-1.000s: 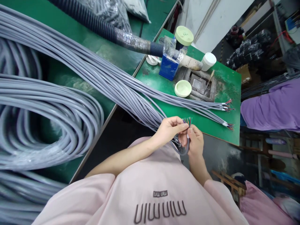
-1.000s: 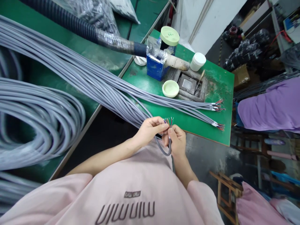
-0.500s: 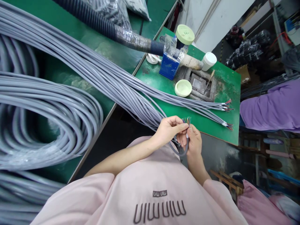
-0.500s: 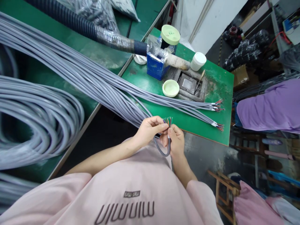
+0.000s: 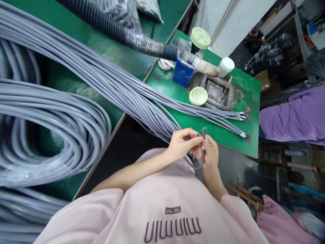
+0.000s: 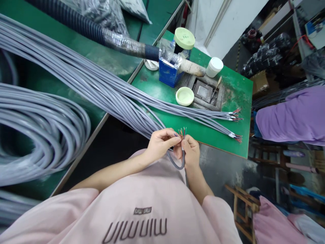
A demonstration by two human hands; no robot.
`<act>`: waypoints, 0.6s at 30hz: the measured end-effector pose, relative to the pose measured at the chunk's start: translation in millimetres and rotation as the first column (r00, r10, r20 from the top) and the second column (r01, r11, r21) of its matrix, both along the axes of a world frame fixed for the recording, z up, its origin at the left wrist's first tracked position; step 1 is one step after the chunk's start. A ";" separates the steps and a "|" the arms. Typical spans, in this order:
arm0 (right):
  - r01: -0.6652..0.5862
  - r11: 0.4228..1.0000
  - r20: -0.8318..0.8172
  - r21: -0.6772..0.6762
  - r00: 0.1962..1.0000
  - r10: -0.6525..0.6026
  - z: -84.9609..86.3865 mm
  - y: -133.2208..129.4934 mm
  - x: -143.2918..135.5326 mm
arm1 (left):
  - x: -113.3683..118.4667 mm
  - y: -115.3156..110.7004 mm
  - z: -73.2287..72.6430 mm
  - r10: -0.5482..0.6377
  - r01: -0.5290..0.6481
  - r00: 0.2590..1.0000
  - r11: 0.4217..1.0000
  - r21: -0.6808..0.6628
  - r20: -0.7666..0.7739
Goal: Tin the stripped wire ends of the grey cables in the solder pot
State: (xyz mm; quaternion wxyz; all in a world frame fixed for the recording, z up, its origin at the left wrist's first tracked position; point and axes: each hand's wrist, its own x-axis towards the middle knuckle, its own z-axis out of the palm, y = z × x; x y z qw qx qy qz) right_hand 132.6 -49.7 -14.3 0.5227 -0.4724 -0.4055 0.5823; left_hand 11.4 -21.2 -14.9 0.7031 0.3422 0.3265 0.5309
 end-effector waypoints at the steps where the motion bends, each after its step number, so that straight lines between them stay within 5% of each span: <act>1: -0.002 1.000 0.011 0.021 1.000 0.002 1.4 0.2 1.1 | -0.6 -0.4 -1.8 0.056 -0.054 0.998 0.996 0.068 -0.026; 5: -0.013 0.991 0.129 0.131 0.992 -0.004 9.5 1.1 3.7 | -4.5 1.9 -10.4 0.117 -0.111 0.993 0.962 0.251 -0.010; 12: -0.081 0.958 0.389 0.275 0.921 -0.034 23.2 3.6 0.1 | -7.7 7.8 -30.4 0.033 -0.087 0.983 0.950 0.301 0.180; 18: -0.113 0.938 0.452 0.328 0.891 -0.051 27.6 5.2 -1.6 | -5.6 8.9 -28.5 0.020 -0.075 0.974 0.968 0.241 0.224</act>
